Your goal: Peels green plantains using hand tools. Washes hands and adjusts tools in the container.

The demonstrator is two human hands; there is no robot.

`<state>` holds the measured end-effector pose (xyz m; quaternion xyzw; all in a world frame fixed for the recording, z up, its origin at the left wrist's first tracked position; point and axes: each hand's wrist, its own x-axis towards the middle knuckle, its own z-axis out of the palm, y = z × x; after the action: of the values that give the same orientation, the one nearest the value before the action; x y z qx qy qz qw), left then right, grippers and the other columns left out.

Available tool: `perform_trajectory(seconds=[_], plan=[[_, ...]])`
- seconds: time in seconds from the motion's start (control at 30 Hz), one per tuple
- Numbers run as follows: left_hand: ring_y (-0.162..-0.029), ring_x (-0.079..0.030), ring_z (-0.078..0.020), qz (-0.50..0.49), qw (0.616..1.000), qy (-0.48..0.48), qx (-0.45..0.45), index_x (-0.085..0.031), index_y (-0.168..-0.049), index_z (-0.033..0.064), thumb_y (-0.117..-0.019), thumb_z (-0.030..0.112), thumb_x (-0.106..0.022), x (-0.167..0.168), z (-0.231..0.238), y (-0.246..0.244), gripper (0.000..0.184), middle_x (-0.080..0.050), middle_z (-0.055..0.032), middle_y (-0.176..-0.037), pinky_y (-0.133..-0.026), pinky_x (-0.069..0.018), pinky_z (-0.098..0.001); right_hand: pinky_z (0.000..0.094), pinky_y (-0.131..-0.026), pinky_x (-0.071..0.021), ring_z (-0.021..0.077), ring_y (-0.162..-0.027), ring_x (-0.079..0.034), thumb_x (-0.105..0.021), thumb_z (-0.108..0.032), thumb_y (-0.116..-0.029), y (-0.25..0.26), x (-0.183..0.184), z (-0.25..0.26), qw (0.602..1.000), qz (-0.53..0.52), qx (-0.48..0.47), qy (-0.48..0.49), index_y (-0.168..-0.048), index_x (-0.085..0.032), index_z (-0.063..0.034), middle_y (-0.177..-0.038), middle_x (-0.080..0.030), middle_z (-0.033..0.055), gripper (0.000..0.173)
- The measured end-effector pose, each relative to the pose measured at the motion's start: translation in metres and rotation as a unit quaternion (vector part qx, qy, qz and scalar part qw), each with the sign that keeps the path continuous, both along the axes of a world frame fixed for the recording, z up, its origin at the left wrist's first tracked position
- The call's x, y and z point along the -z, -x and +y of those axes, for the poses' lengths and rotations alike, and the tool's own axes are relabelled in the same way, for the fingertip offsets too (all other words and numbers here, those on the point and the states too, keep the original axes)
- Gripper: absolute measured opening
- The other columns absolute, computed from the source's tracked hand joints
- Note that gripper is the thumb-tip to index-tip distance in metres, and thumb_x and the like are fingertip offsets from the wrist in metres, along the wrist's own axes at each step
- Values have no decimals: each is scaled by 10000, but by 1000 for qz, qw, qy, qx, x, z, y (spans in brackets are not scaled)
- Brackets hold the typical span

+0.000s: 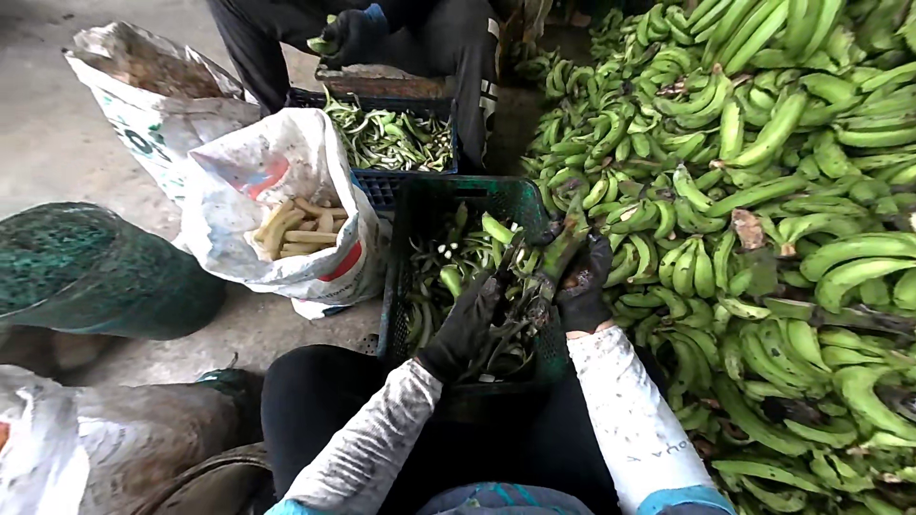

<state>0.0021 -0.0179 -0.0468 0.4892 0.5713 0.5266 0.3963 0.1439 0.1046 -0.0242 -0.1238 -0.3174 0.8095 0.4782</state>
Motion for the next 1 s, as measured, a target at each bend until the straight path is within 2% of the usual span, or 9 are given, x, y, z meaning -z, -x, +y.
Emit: perform_trajectory(seconds=[0.1, 0.17, 0.27, 0.37, 0.5, 0.6, 0.77, 0.9, 1.0], plan=[[-700, -596, -93, -8, 999, -21, -43, -533, -1398, 109, -1031, 627, -388, -14, -10, 9, 651, -640, -12, -875, -630, -542, -282, 286, -773, -589, 96, -908, -670, -222, -463, -1087, 2, -6, 9, 1000, -5, 13, 4, -1270, -577, -233, -1050, -669, -23, 462], [-681, -603, -68, 37, 995, -43, -82, -529, -1366, 107, -966, 500, -595, -32, -16, 9, 565, -641, 8, -865, -604, -547, -278, 308, -768, -586, 116, -901, -667, -251, -443, -1082, 6, -11, 11, 1000, 6, 13, 15, -1254, -580, -237, -1045, -659, -18, 424], [-958, -674, -186, 193, 972, -100, -90, -534, -1429, 14, -853, 350, -810, -39, -22, 6, 722, -678, -138, -1145, -853, -589, -389, 363, -835, -604, 151, -995, -674, -366, -430, -1073, 16, -7, 5, 999, 41, -23, -13, -1238, -591, -196, -1109, -672, 16, 364], [-961, -702, -203, 259, 959, -88, -80, -587, -1378, 8, -889, 320, -790, -45, -36, 14, 614, -719, -147, -1104, -890, -584, -404, 436, -840, -605, 211, -987, -690, -416, -410, -1063, 31, 3, 4, 993, 76, -81, -33, -1189, -626, -127, -1076, -698, 79, 375], [-865, -664, -121, 61, 991, -48, -109, -631, -1214, -28, -916, 222, -755, -67, -81, 41, 408, -698, -111, -995, -806, -568, -318, 315, -920, -582, 69, -1069, -659, -417, -402, -1084, 33, -10, -22, 974, -85, -159, -139, -1306, -577, -190, -1161, -684, -63, 346], [-805, -627, -64, -90, 981, -16, -171, -630, -1181, -16, -956, 132, -692, -85, -125, 59, 276, -668, -54, -950, -745, -555, -250, 276, -876, -588, 39, -1015, -667, -449, -396, -1070, 42, -5, -35, 963, -122, -214, -114, -1223, -631, -207, -1101, -699, -86, 304], [-689, -596, -32, -111, 968, 2, -226, -660, -1175, 47, -981, 80, -634, -91, -174, 75, 199, -662, 0, -854, -631, -530, -196, 243, -785, -606, 25, -915, -692, -589, -440, -983, 77, -13, -60, 948, -122, -277, -101, -1103, -694, -220, -1001, -733, -80, 271], [-679, -605, -14, -101, 961, -46, -255, -660, -1105, 49, -949, 19, -607, -102, -193, 86, 168, -666, 38, -827, -624, -535, -195, 238, -762, -613, 30, -868, -699, -367, -300, -1078, 89, -35, -79, 944, -126, -283, -112, -1052, -678, -200, -936, -739, -64, 327], [-685, -605, 28, -84, 945, -63, -310, -624, -1006, 97, -922, -67, -576, -131, -219, 86, 190, -648, 95, -796, -637, -537, -160, 234, -767, -602, 48, -914, -688, -333, -295, -1087, 89, -32, -74, 922, -187, -293, -173, -1205, -612, -181, -1038, -712, -69, 323]])
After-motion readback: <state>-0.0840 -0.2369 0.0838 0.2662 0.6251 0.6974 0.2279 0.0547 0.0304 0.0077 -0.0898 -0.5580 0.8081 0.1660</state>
